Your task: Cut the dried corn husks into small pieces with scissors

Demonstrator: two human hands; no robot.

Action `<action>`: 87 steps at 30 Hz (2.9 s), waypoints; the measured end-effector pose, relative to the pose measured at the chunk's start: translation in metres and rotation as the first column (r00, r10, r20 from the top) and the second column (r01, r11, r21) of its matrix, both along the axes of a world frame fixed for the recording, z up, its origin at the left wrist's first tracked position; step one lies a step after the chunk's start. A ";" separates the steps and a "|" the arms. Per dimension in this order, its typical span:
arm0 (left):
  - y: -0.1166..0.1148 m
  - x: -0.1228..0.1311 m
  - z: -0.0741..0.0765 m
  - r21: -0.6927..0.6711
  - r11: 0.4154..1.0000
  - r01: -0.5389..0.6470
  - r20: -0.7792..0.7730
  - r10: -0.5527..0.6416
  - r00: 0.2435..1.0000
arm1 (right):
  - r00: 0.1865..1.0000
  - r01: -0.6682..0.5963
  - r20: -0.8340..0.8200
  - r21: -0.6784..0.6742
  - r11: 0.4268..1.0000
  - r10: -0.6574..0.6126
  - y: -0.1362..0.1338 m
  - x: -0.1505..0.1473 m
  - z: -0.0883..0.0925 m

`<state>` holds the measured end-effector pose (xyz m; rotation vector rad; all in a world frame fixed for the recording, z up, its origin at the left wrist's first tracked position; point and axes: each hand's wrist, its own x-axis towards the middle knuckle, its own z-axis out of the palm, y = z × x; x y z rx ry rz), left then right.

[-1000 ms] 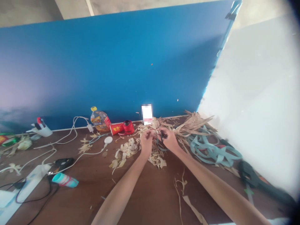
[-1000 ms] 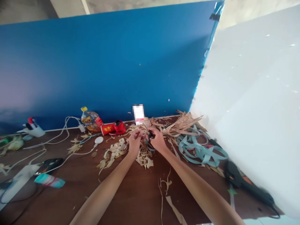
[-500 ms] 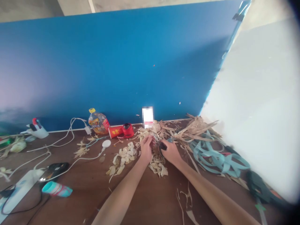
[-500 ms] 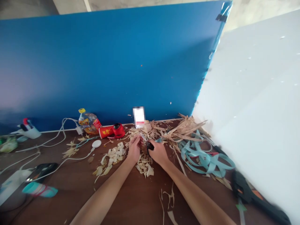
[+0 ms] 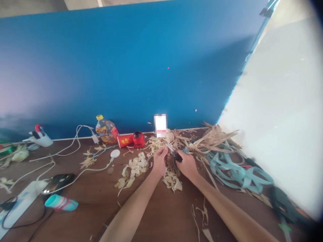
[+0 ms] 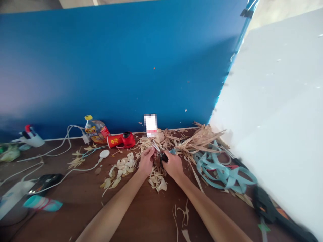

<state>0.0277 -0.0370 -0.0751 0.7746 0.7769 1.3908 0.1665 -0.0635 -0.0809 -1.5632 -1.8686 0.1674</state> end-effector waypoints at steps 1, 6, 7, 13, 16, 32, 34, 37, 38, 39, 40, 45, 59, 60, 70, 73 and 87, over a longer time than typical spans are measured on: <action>-0.001 0.000 0.000 0.006 1.000 -0.002 -0.013 0.002 1.000 | 1.000 0.019 0.013 -0.005 1.000 -0.019 0.000 0.001 0.000; -0.003 0.001 0.001 0.021 1.000 0.022 0.003 -0.022 1.000 | 1.000 0.029 0.009 -0.027 0.999 -0.028 0.003 0.003 -0.004; -0.004 0.001 0.001 0.028 0.999 0.018 -0.006 -0.018 1.000 | 1.000 0.024 0.005 -0.034 0.999 -0.023 0.003 0.004 -0.004; -0.006 0.000 0.002 0.043 0.999 0.027 -0.165 -0.020 0.986 | 0.998 -0.024 -0.058 -0.039 0.999 0.021 0.006 0.006 -0.007; -0.006 0.000 0.001 0.090 0.995 0.031 -0.203 -0.012 0.979 | 0.996 -0.044 -0.083 -0.043 0.998 0.040 0.005 0.006 -0.006; -0.010 0.000 -0.001 0.180 0.983 0.034 -0.444 0.050 0.895 | 0.995 0.011 0.098 -0.002 1.000 -0.011 0.001 0.001 -0.006; -0.008 0.001 -0.003 0.182 0.983 0.007 -0.418 0.071 0.906 | 0.997 0.013 0.081 0.028 1.000 -0.016 0.001 -0.001 -0.004; -0.002 0.001 -0.006 0.063 0.997 -0.051 -0.293 0.067 0.954 | 0.999 -0.014 0.043 0.059 0.998 0.012 0.005 -0.006 0.000; -0.001 0.001 -0.007 0.022 0.997 -0.067 -0.248 0.071 0.966 | 0.999 -0.022 0.035 0.060 0.998 0.020 0.007 -0.007 0.001; 0.001 0.000 -0.007 -0.005 0.997 -0.082 -0.205 0.079 0.976 | 0.999 -0.029 0.029 0.057 0.998 0.028 0.010 -0.009 0.001; 0.002 0.000 -0.007 -0.021 0.995 -0.094 -0.163 0.090 0.983 | 0.999 -0.033 0.022 0.054 0.998 0.032 0.013 -0.010 0.002; 0.003 -0.005 -0.004 -0.040 0.995 -0.095 0.012 0.096 0.995 | 0.996 -0.029 -0.087 0.037 0.999 0.032 0.022 -0.011 0.003; 0.003 -0.007 -0.004 -0.056 0.998 -0.002 0.153 0.011 0.988 | 0.928 -0.271 -0.270 -0.022 0.962 0.256 0.026 -0.006 0.003; 0.002 -0.007 -0.004 -0.049 0.999 0.005 0.127 0.001 0.992 | 0.922 -0.292 -0.271 -0.018 0.956 0.276 0.026 -0.006 0.004; -0.004 0.000 0.002 -0.023 0.999 -0.030 0.011 0.031 0.999 | 0.918 -0.295 -0.281 -0.018 0.955 0.279 0.023 -0.005 0.008; -0.005 0.000 -0.001 0.003 0.997 -0.073 -0.029 0.073 0.997 | 0.921 -0.303 -0.267 -0.027 0.953 0.285 0.022 -0.006 0.009; -0.004 0.000 -0.008 0.074 0.992 -0.100 -0.017 0.102 0.995 | 0.920 -0.340 -0.226 -0.055 0.939 0.320 0.018 -0.008 0.012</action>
